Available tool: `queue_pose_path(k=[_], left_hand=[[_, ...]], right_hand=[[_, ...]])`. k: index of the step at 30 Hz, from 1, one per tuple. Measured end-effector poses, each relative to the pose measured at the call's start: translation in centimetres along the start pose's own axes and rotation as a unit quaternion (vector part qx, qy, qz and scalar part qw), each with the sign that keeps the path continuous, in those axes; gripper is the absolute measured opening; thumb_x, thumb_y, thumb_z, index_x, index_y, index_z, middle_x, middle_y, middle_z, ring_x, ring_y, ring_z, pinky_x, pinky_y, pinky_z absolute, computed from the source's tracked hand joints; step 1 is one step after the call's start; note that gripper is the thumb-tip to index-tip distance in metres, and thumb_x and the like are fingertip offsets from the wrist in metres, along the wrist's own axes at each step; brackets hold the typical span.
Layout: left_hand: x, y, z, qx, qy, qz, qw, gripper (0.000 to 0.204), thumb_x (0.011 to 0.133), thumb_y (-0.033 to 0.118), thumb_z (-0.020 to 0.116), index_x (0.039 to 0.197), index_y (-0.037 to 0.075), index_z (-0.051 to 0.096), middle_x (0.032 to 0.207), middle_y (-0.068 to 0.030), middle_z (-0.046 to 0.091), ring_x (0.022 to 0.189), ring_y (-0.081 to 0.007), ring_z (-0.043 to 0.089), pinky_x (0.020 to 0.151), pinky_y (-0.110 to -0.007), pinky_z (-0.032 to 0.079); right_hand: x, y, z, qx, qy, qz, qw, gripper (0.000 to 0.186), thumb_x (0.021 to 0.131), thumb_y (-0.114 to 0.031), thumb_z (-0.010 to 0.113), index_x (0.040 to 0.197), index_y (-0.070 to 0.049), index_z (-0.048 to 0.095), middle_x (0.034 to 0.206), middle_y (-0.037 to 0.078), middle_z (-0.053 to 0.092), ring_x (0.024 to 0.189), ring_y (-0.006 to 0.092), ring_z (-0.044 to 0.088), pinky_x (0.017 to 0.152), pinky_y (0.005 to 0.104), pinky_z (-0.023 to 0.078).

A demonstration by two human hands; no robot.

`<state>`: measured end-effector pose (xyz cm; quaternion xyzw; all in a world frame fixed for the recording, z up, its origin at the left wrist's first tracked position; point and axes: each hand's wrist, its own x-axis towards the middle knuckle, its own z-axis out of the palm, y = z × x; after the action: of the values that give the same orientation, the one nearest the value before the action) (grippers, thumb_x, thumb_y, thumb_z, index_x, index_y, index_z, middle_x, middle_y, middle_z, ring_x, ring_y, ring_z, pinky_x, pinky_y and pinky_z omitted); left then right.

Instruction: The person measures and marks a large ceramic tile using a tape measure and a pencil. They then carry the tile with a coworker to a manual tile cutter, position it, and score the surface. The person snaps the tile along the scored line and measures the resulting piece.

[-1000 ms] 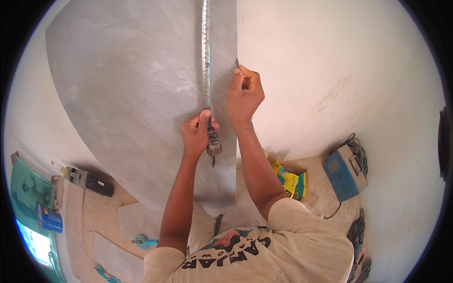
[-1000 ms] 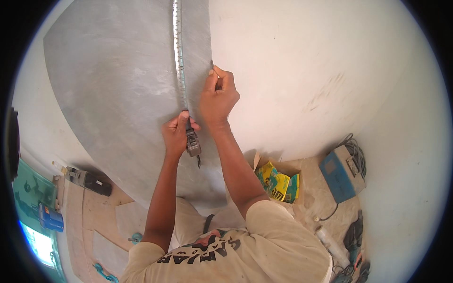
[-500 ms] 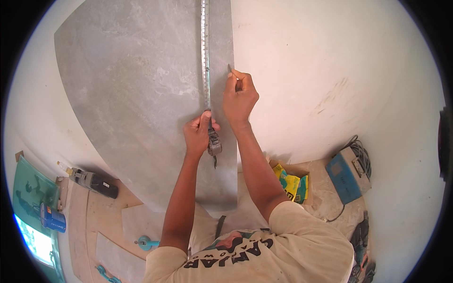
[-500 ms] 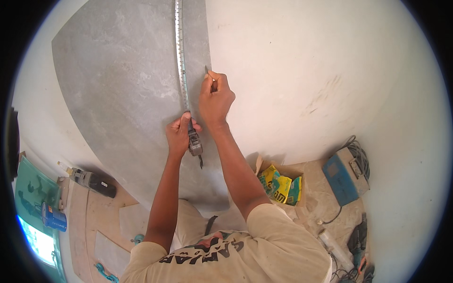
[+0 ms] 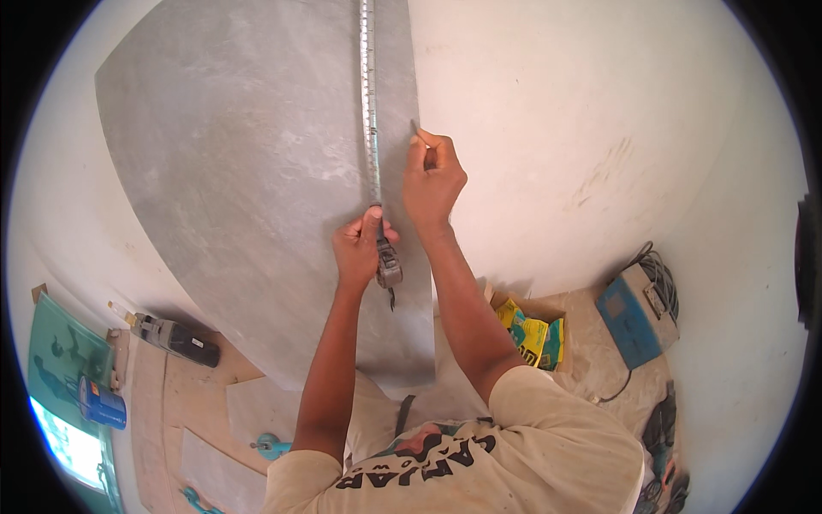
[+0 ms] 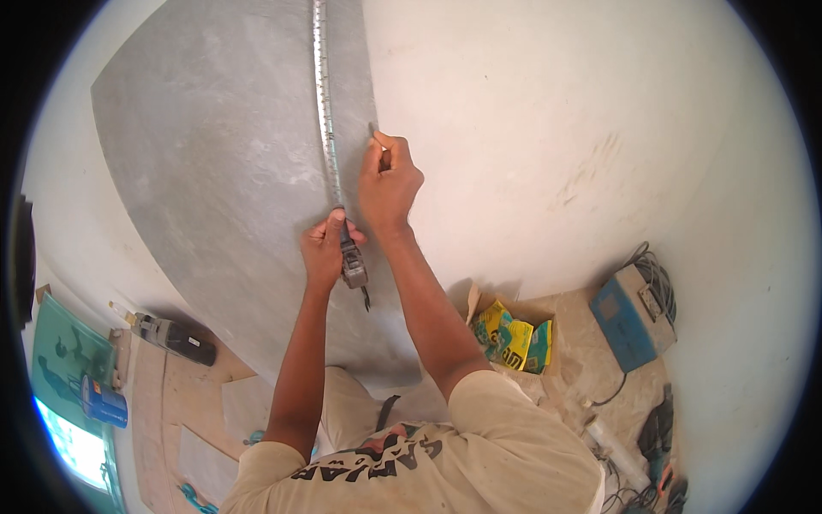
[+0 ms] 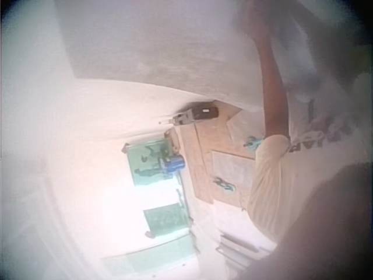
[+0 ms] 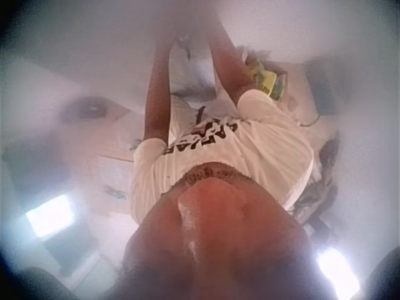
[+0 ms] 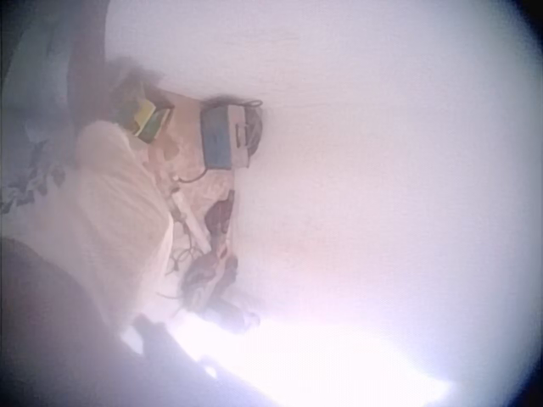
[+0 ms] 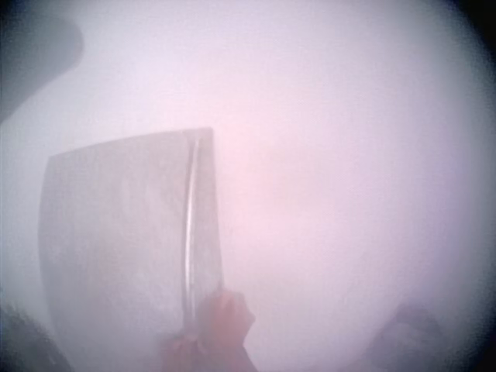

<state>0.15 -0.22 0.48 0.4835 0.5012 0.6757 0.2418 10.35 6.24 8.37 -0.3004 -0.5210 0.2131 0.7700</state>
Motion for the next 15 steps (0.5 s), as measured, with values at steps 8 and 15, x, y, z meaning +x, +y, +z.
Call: queue_pose_path(k=[8, 15], left_hand=[[0.0, -0.4, -0.1, -0.009, 0.005, -0.007, 1.0, 0.048, 0.096, 0.04, 0.063, 0.078, -0.005, 0.068, 0.063, -0.0075, 0.066, 0.054, -0.0076, 0.055, 0.052, -0.025, 0.046], [0.1, 0.1, 0.0, -0.005, 0.008, -0.004, 1.0, 0.048, 0.096, 0.04, 0.062, 0.078, -0.004, 0.068, 0.063, -0.0079, 0.066, 0.054, -0.0077, 0.055, 0.052, -0.025, 0.046]], right_hand=[[-0.1, 0.3, 0.0, 0.003, 0.011, -0.005, 1.0, 0.012, 0.092, -0.008, 0.062, 0.099, 0.002, 0.065, 0.056, -0.003, 0.05, 0.05, 0.0025, 0.04, 0.046, 0.0238, 0.034], [0.0, 1.1, 0.5, 0.045, 0.031, 0.002, 0.998, 0.009, 0.093, -0.006, 0.06, 0.097, 0.002, 0.064, 0.053, -0.002, 0.046, 0.047, 0.0043, 0.038, 0.044, 0.0248, 0.032]])
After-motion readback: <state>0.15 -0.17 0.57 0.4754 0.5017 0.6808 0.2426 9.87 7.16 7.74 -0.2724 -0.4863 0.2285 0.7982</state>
